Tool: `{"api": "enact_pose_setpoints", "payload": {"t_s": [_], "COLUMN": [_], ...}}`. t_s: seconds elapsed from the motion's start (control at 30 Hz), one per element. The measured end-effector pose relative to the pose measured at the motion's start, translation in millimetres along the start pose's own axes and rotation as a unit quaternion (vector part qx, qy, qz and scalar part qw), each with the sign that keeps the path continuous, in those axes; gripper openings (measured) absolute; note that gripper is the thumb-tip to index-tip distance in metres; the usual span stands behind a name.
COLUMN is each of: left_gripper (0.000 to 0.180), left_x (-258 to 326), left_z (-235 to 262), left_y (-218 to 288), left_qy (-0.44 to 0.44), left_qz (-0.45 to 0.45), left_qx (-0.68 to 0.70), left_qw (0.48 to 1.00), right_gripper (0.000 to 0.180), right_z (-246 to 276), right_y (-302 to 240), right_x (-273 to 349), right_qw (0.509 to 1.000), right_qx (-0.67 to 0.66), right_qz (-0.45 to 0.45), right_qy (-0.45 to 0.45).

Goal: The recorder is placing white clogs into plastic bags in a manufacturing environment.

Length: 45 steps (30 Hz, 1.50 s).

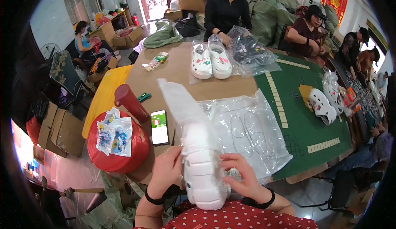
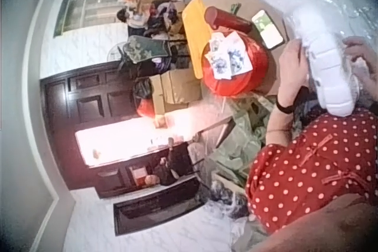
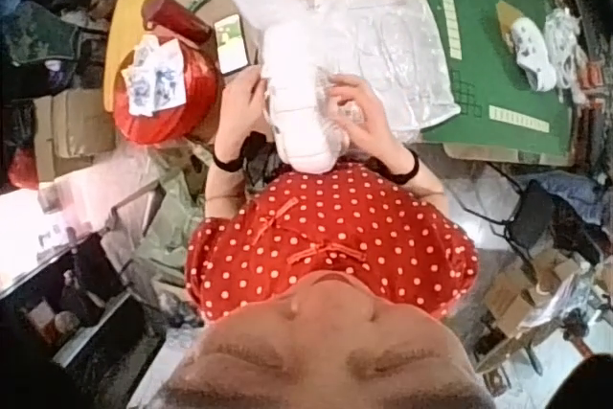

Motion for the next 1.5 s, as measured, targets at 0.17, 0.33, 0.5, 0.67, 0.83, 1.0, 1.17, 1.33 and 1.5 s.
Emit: {"api": "enact_pose_setpoints", "payload": {"t_s": [0.17, 0.33, 0.5, 0.67, 0.83, 1.0, 1.17, 1.33, 1.5], "left_gripper": [0.02, 0.016, 0.014, 0.013, 0.014, 0.014, 0.015, 0.017, 0.018], "left_x": [11.2, 8.2, 7.3, 4.3, -0.1, -1.2, -3.0, -15.6, -7.2], "left_z": [-6.9, 7.0, 9.2, 6.5, -2.3, -2.4, -12.5, -10.0, -23.0], "left_y": [-1.2, 19.1, 23.5, 24.6, 21.3, 27.9, 14.3, 14.6, 4.9], "left_qy": [0.024, 0.078, 0.138, 0.122, 0.028, 0.01, -0.051, -0.098, -0.136], "left_qz": [0.093, -0.025, -0.073, -0.057, -0.103, -0.188, -0.136, -0.141, -0.087], "left_qx": [0.192, 0.093, 0.037, 0.08, 0.127, 0.1, 0.218, 0.278, 0.29], "left_qw": [0.977, 0.992, 0.987, 0.988, 0.986, 0.977, 0.965, 0.945, 0.943], "right_gripper": [0.033, 0.029, 0.026, 0.017, 0.015, 0.024, 0.037, 0.036, 0.03], "right_z": [19.1, 26.1, 29.8, 30.6, 27.3, 29.1, 18.7, 6.4, 9.4], "right_y": [10.7, 3.1, 1.5, -2.8, 10.2, 5.4, 13.4, 29.7, 14.1], "right_x": [-15.2, -32.6, -46.8, -50.7, -41.9, -41.9, -42.9, -40.8, -39.6], "right_qw": [0.993, 0.989, 0.985, 0.977, 0.989, 0.997, 0.98, 0.948, 0.98], "right_qx": [0.024, 0.034, 0.116, 0.161, 0.116, 0.061, -0.134, -0.275, -0.157], "right_qz": [-0.021, -0.036, -0.044, -0.078, -0.071, -0.056, -0.125, -0.149, -0.116], "right_qy": [0.117, 0.139, 0.121, 0.116, 0.064, -0.005, -0.083, -0.059, -0.035]}}
Point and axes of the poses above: each hand's wrist, its own x-axis away from the middle knuckle, its own z-axis out of the back of the hand, y = z × x, the point moved 8 cm from there along -x, towards the middle knuckle, and after that the axes turned 14 degrees about -y, right-handed, at the moved point
